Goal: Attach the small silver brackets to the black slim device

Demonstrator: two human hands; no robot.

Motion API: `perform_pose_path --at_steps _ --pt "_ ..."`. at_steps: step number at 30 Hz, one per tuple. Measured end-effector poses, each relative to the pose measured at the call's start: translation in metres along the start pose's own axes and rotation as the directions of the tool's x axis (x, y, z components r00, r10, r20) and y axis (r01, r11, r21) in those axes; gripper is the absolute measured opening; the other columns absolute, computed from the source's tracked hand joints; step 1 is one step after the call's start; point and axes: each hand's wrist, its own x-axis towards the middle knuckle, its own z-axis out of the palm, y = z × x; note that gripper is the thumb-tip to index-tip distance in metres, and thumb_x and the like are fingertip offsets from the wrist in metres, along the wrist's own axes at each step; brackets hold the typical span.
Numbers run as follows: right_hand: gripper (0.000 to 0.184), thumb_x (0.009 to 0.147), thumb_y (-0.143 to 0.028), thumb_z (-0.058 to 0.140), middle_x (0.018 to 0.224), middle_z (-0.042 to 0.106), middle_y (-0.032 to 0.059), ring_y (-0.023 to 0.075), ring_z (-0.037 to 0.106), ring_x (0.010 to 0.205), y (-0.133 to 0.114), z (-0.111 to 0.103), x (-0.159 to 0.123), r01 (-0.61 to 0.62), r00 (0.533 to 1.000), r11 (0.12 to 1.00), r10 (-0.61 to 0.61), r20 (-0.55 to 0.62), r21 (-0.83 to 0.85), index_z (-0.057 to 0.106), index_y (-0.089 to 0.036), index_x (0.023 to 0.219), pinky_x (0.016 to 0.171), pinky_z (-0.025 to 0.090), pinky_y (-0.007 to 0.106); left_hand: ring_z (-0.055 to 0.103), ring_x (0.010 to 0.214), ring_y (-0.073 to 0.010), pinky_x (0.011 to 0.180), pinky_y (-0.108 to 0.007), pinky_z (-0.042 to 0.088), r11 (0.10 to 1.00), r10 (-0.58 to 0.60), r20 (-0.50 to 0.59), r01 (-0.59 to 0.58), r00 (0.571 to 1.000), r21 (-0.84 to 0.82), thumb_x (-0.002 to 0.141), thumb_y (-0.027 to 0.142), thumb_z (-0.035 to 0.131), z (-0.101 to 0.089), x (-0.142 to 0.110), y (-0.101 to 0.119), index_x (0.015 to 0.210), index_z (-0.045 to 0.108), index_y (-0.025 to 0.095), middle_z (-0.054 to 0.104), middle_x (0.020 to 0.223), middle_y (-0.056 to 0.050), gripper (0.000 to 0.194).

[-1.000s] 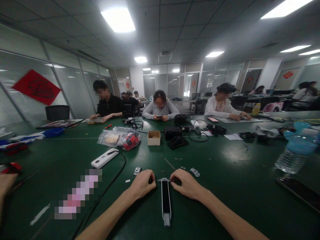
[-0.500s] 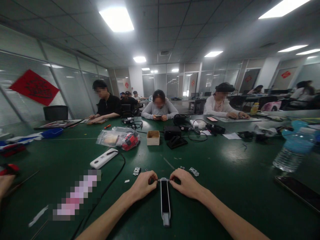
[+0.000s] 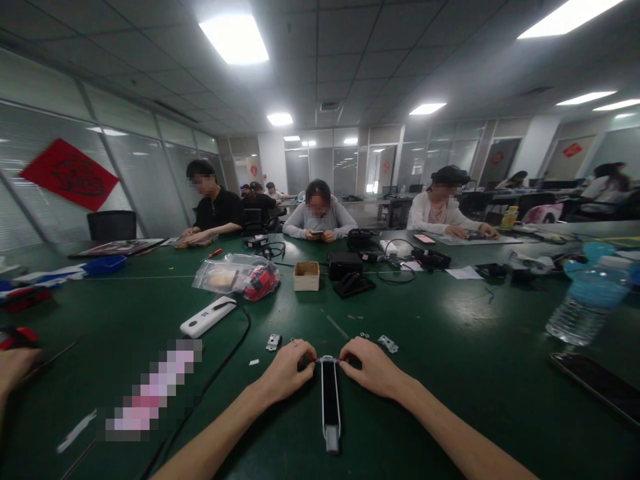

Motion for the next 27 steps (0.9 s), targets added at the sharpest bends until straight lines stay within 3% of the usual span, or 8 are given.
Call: perform_pose_path --at_steps 7,27 --pt "0.016 0.086 -0.030 0.052 0.086 0.062 0.0036 0.0162 0.054 0.080 -0.0031 -0.0029 -0.0002 0.004 1.000 1.000 -0.004 -0.003 -0.015 0.063 -0.018 0.089 0.071 0.043 0.029 0.053 0.074 -0.0146 0.068 -0.025 0.041 1.000 0.005 -0.016 -0.006 1.000 -0.022 0.074 0.009 0.051 0.0011 -0.0005 -0.0026 0.085 0.058 0.018 0.059 0.081 0.000 0.016" --pt "0.018 0.086 -0.030 0.051 0.088 0.062 0.0039 0.0157 0.055 0.081 0.0006 -0.0007 0.0001 -0.010 1.000 1.000 0.010 0.018 -0.003 0.063 -0.018 0.090 0.073 0.045 0.028 0.055 0.078 -0.0150 0.071 -0.025 0.042 0.992 -0.049 0.006 0.049 0.999 -0.116 0.083 0.015 0.053 0.0005 0.0013 -0.0074 0.090 0.063 0.019 0.063 0.086 0.000 0.013"
